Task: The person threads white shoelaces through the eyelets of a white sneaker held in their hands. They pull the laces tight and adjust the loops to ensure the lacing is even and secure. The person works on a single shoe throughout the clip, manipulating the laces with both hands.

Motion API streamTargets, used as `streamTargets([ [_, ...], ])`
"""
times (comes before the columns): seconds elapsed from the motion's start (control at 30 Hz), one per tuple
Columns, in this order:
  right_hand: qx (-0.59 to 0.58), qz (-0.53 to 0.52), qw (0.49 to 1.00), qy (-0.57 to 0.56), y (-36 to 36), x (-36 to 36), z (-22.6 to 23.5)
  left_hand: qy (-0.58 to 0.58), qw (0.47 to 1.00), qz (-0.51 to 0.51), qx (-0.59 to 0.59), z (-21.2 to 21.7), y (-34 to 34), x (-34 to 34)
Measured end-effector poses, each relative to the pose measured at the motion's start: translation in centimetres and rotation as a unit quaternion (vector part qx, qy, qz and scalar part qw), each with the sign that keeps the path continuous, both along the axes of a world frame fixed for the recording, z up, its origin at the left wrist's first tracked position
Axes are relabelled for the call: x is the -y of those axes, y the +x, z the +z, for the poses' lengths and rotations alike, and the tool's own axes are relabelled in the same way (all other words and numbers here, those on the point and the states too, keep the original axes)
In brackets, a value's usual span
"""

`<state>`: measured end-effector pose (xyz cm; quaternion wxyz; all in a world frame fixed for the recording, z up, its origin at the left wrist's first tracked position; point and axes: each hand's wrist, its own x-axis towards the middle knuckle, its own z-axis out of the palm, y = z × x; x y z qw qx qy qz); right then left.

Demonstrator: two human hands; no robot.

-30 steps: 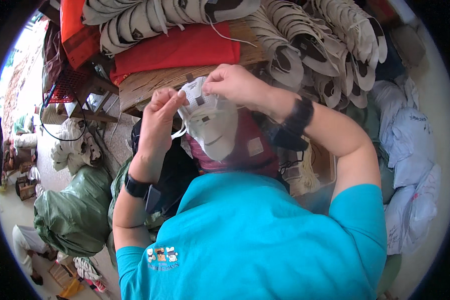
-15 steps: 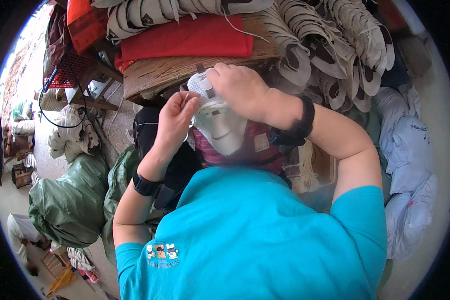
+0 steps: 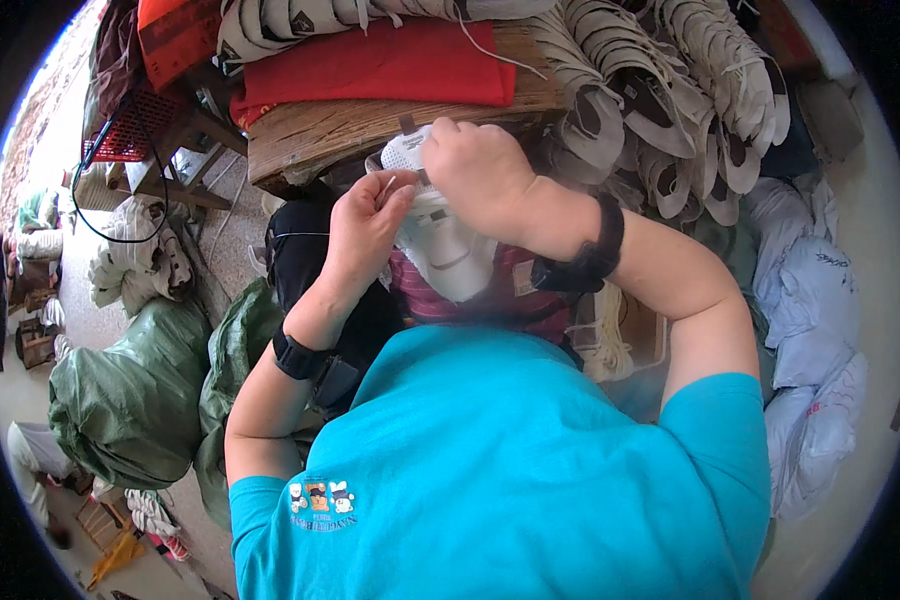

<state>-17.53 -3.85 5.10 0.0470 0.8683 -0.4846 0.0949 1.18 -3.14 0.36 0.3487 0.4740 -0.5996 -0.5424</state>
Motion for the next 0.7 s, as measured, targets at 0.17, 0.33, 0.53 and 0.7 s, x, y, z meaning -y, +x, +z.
streamTargets([
  [0.17,0.103,-0.032,0.983,0.148,-0.5,0.8,1.0,-0.022,0.999,0.021,0.017,-0.5,-0.1,-0.3],
  [0.33,0.177,-0.051,0.970,0.162,-0.6,1.0,-0.3,-0.066,0.994,0.061,0.054,-0.9,-0.9,-0.5],
  [0.53,0.271,-0.071,0.936,0.213,-0.4,1.1,0.1,-0.100,0.984,0.034,0.142,-0.1,-1.0,0.1],
  [0.7,0.282,0.025,0.942,0.177,-1.0,1.6,-0.1,-0.241,0.949,0.006,0.202,0.6,0.4,0.9],
])
